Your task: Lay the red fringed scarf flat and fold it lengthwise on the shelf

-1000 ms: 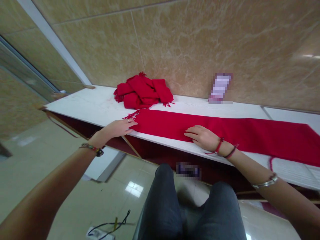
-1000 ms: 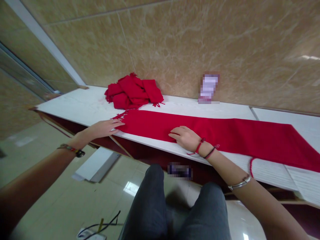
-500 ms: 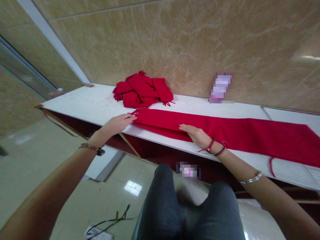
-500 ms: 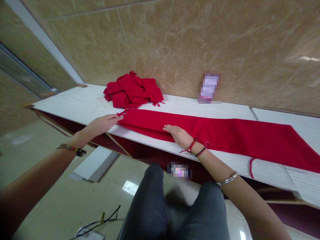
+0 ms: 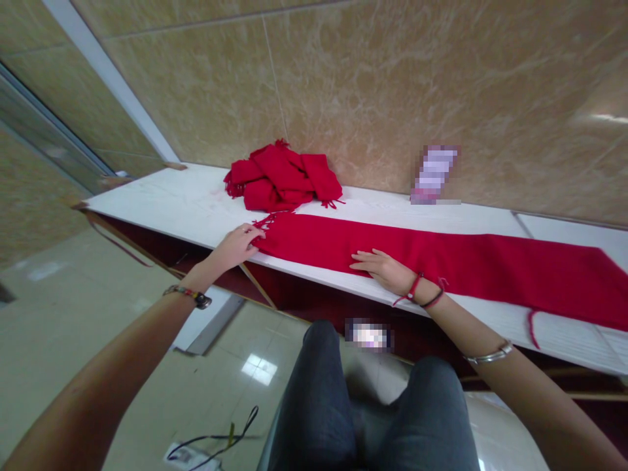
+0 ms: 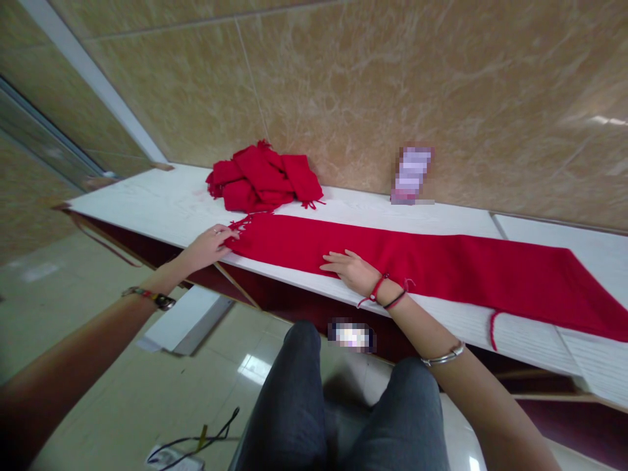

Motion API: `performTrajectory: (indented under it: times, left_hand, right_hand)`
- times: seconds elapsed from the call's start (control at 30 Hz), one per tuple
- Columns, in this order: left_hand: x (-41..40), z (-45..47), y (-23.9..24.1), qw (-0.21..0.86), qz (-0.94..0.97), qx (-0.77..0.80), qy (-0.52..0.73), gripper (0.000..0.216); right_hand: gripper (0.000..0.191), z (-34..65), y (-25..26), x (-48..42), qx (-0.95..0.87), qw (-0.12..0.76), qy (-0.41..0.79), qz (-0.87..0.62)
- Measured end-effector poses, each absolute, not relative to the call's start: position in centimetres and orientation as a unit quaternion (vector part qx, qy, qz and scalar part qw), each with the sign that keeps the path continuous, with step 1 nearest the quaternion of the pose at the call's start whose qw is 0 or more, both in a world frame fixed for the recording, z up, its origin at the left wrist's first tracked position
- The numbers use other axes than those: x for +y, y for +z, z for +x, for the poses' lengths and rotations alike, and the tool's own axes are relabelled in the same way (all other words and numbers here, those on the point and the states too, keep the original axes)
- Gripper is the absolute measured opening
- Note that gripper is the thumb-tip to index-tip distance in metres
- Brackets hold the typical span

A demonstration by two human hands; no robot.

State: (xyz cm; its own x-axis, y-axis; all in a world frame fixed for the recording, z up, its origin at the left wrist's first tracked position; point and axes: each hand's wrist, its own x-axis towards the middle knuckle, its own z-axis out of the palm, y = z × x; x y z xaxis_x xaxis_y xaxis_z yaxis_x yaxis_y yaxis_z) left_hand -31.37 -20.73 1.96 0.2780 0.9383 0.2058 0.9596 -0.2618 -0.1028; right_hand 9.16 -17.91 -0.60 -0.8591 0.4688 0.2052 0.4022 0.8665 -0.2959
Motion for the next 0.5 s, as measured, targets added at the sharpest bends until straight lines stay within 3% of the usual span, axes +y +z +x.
performTrajectory:
  times: [0.1,0.5]
  left_hand:
    - [-21.22,-31.52,2.16,0.123,-0.810,-0.572,-0.034,0.030]
    - [-21.09,-31.23,2.61,0.118,-0.827,-0.549,-0.014,0.034]
  right_hand:
    - [0.044,9.29,-0.58,-17.87,-0.954,0.156,0.129,-0.223]
    - [0.040,9.71,-0.67,-17.73,-0.938,0.231,0.123,-0.226]
